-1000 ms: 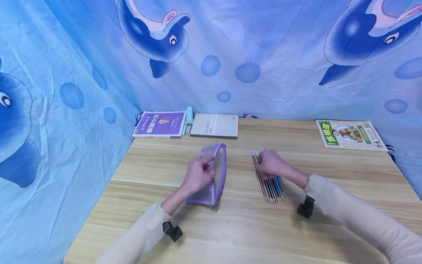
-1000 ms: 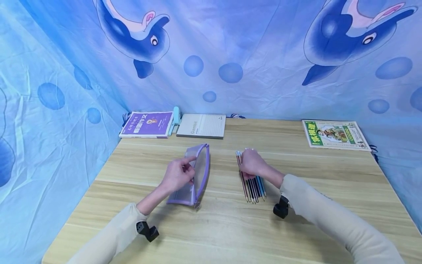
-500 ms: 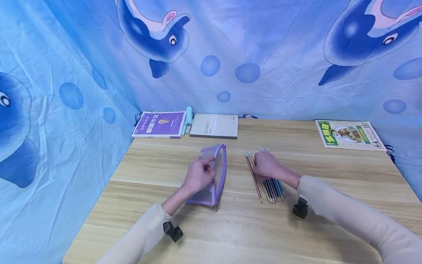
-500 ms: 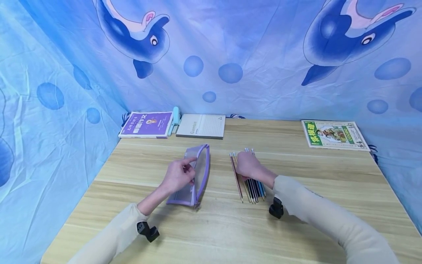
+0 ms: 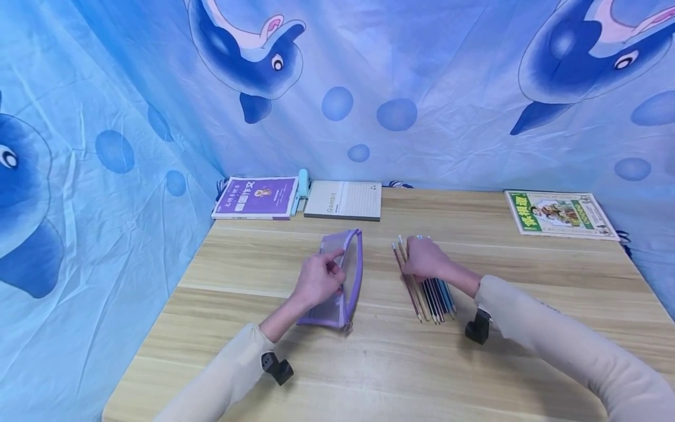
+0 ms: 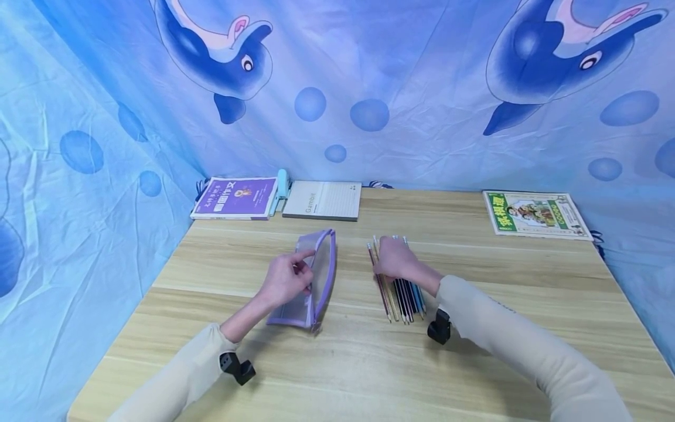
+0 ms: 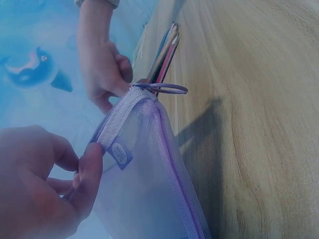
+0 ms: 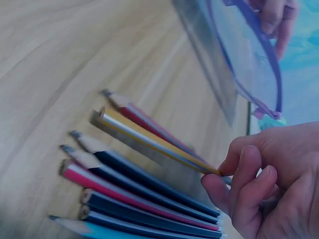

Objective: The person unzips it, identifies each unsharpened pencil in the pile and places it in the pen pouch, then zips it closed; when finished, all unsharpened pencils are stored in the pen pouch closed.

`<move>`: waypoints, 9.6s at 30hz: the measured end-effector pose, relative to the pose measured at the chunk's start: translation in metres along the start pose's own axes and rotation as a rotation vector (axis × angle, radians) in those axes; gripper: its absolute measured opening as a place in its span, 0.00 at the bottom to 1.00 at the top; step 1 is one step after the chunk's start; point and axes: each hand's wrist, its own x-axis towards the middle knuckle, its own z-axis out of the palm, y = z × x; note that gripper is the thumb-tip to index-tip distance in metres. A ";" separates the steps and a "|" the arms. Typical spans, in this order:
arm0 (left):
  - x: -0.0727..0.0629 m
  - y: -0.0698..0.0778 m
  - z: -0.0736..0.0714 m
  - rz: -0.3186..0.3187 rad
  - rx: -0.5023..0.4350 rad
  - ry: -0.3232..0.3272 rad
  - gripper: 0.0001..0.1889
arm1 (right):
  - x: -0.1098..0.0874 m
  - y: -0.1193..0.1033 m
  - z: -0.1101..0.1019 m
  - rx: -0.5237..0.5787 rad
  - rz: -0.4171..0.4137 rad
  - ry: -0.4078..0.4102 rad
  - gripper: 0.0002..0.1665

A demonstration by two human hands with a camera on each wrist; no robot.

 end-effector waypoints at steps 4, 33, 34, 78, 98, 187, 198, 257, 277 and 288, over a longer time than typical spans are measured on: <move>0.000 0.001 0.000 -0.003 -0.003 0.001 0.27 | -0.001 -0.004 -0.008 0.094 -0.014 0.020 0.15; 0.000 0.005 -0.002 -0.033 -0.036 0.012 0.28 | 0.002 -0.077 0.027 0.651 0.021 0.031 0.18; 0.000 0.005 -0.002 -0.032 -0.039 0.011 0.28 | 0.002 -0.078 0.028 0.654 0.022 0.028 0.17; 0.002 0.012 -0.001 0.015 -0.051 0.013 0.27 | -0.017 -0.011 -0.013 0.353 -0.029 0.027 0.08; 0.003 0.009 0.003 0.025 -0.045 0.003 0.26 | -0.036 0.031 -0.017 0.208 0.020 -0.026 0.03; 0.001 0.008 0.006 0.037 -0.067 -0.022 0.27 | -0.010 -0.048 -0.006 0.658 0.018 0.022 0.20; 0.005 0.012 0.005 0.022 -0.058 -0.009 0.28 | -0.007 -0.062 0.007 0.751 0.016 0.005 0.18; 0.004 0.011 -0.001 -0.067 -0.211 0.111 0.27 | -0.021 -0.022 -0.009 0.607 0.049 0.004 0.10; 0.007 0.012 0.016 -0.013 -0.144 0.006 0.26 | -0.031 0.037 -0.019 0.288 0.037 0.020 0.04; 0.007 0.011 0.015 0.020 -0.133 0.011 0.26 | -0.023 0.034 -0.014 0.138 0.042 0.042 0.12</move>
